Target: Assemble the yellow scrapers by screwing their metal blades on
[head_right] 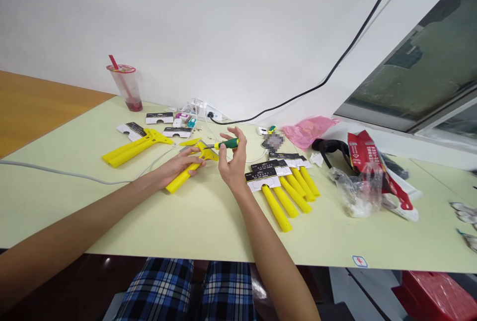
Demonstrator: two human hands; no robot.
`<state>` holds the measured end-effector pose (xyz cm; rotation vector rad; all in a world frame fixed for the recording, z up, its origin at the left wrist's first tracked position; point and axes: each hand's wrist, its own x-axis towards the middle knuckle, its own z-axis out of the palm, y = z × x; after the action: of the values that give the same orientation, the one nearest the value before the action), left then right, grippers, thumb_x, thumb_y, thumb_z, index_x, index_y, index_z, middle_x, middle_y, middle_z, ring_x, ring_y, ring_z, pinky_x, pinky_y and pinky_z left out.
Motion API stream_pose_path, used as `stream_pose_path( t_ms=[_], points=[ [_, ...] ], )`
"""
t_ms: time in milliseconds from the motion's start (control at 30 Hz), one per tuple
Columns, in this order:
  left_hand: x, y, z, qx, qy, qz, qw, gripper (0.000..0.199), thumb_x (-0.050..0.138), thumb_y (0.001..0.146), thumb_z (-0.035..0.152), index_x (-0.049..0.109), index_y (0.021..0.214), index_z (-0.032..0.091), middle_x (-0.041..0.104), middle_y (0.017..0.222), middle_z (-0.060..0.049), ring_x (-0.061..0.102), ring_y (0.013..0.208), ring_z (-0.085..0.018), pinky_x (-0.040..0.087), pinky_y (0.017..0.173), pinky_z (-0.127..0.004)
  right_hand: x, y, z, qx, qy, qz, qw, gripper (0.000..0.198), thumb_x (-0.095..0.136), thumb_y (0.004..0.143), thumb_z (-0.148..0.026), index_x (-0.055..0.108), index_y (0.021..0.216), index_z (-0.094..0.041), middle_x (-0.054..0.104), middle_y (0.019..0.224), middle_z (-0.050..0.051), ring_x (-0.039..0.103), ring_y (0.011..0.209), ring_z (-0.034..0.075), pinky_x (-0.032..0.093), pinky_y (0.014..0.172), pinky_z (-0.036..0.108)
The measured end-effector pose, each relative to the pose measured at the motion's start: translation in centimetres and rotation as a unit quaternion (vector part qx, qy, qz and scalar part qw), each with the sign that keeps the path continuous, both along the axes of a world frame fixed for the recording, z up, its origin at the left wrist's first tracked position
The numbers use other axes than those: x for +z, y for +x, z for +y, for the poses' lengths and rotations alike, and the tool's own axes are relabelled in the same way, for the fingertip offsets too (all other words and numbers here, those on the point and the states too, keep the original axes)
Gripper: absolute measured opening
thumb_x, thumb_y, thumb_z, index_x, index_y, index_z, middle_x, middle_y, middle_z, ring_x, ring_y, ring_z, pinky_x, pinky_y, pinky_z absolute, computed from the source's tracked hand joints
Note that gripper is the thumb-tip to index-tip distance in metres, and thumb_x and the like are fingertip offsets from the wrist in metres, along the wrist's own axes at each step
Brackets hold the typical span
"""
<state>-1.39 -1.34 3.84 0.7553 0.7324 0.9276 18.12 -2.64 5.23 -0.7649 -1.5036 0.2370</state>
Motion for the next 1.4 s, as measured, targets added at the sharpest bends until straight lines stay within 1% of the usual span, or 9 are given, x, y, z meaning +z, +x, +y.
stream_pose_path(
  t_ms=[67, 167, 233, 467, 667, 900, 967, 1167, 1400],
  points=[
    [-0.02, -0.01, 0.04, 0.002, -0.003, -0.003, 1.0, 0.062, 0.092, 0.071, 0.011, 0.051, 0.116, 0.024, 0.077, 0.101, -0.009, 0.073, 0.076, -0.017, 0.044, 0.049, -0.02, 0.01, -0.17, -0.17, -0.015, -0.012, -0.004, 1.0, 0.048, 0.059, 0.111, -0.039, 0.045, 0.156, -0.03, 0.061, 0.146, 0.015, 0.074, 0.117, 0.023, 0.064, 0.093, 0.039],
    [-0.06, -0.02, 0.04, -0.001, -0.002, -0.003, 1.0, 0.062, 0.092, 0.07, 0.01, 0.052, 0.114, 0.024, 0.077, 0.101, -0.009, 0.073, 0.077, -0.017, 0.043, 0.049, -0.019, 0.04, -0.13, -0.19, -0.061, -0.009, -0.006, 0.998, 0.031, 0.068, 0.107, -0.039, 0.06, 0.135, -0.027, 0.071, 0.123, 0.01, 0.073, 0.109, 0.022, 0.063, 0.088, 0.036],
    [-0.12, -0.04, 0.04, -0.005, 0.002, -0.003, 1.0, 0.062, 0.093, 0.069, 0.009, 0.052, 0.114, 0.024, 0.076, 0.101, -0.009, 0.074, 0.079, -0.018, 0.043, 0.049, -0.019, 0.06, 0.04, -0.04, -0.067, 0.0, 0.0, 0.998, 0.027, 0.07, 0.106, -0.038, 0.061, 0.128, -0.027, 0.071, 0.114, 0.007, 0.073, 0.104, 0.021, 0.062, 0.086, 0.036],
    [-0.19, -0.09, 0.06, 0.0, -0.004, -0.007, 1.0, 0.062, 0.092, 0.069, 0.011, 0.052, 0.115, 0.024, 0.076, 0.105, -0.01, 0.077, 0.088, -0.021, 0.043, 0.05, -0.019, 0.1, -0.18, -0.09, 0.014, -0.01, 0.005, 1.0, 0.044, 0.059, 0.111, -0.039, 0.045, 0.152, -0.03, 0.061, 0.146, 0.016, 0.076, 0.112, 0.023, 0.064, 0.094, 0.041],
    [-0.04, -0.01, -0.05, -0.011, 0.008, -0.002, 1.0, 0.062, 0.093, 0.069, 0.01, 0.053, 0.114, 0.023, 0.076, 0.098, -0.007, 0.071, 0.073, -0.015, 0.042, 0.049, -0.019, 0.19, -0.05, -0.05, -0.053, -0.021, 0.022, 0.998, 0.025, 0.073, 0.105, -0.04, 0.058, 0.12, -0.026, 0.07, 0.104, 0.003, 0.073, 0.093, 0.018, 0.062, 0.082, 0.032],
    [-0.18, -0.13, 0.08, 0.005, -0.008, -0.011, 1.0, 0.063, 0.093, 0.07, 0.011, 0.051, 0.115, 0.024, 0.076, 0.104, -0.009, 0.076, 0.085, -0.019, 0.042, 0.049, -0.018, -0.1, 0.04, 0.14, 0.044, -0.025, 0.004, 0.999, 0.042, 0.057, 0.112, -0.043, 0.042, 0.148, -0.027, 0.06, 0.142, 0.016, 0.077, 0.115, 0.023, 0.063, 0.101, 0.044],
    [-0.17, -0.15, 0.06, 0.005, -0.007, -0.012, 1.0, 0.061, 0.092, 0.071, 0.011, 0.051, 0.114, 0.024, 0.076, 0.107, -0.01, 0.076, 0.087, -0.019, 0.042, 0.05, -0.018, -0.11, -0.15, 0.0, 0.033, -0.034, -0.001, 0.999, 0.042, 0.057, 0.112, -0.043, 0.042, 0.149, -0.028, 0.063, 0.139, 0.014, 0.078, 0.109, 0.022, 0.064, 0.098, 0.041],
    [-0.05, -0.12, -0.15, -0.008, 0.0, 0.004, 1.0, 0.065, 0.094, 0.07, 0.013, 0.051, 0.117, 0.024, 0.075, 0.104, -0.009, 0.075, 0.084, -0.019, 0.043, 0.05, -0.02, 0.07, 0.06, 0.14, -0.035, -0.038, 0.025, 0.998, 0.033, 0.07, 0.106, -0.042, 0.053, 0.13, -0.027, 0.073, 0.103, 0.003, 0.075, 0.094, 0.019, 0.063, 0.084, 0.034],
    [0.31, 0.04, -0.19, 0.002, -0.002, 0.004, 1.0, 0.065, 0.093, 0.068, 0.009, 0.051, 0.114, 0.025, 0.074, 0.102, -0.007, 0.075, 0.084, -0.018, 0.041, 0.049, -0.018, -0.17, -0.13, 0.18, 0.045, -0.028, 0.002, 0.999, 0.049, 0.062, 0.108, -0.036, 0.04, 0.151, -0.028, 0.065, 0.139, 0.014, 0.077, 0.112, 0.023, 0.063, 0.099, 0.044]
  ],
)
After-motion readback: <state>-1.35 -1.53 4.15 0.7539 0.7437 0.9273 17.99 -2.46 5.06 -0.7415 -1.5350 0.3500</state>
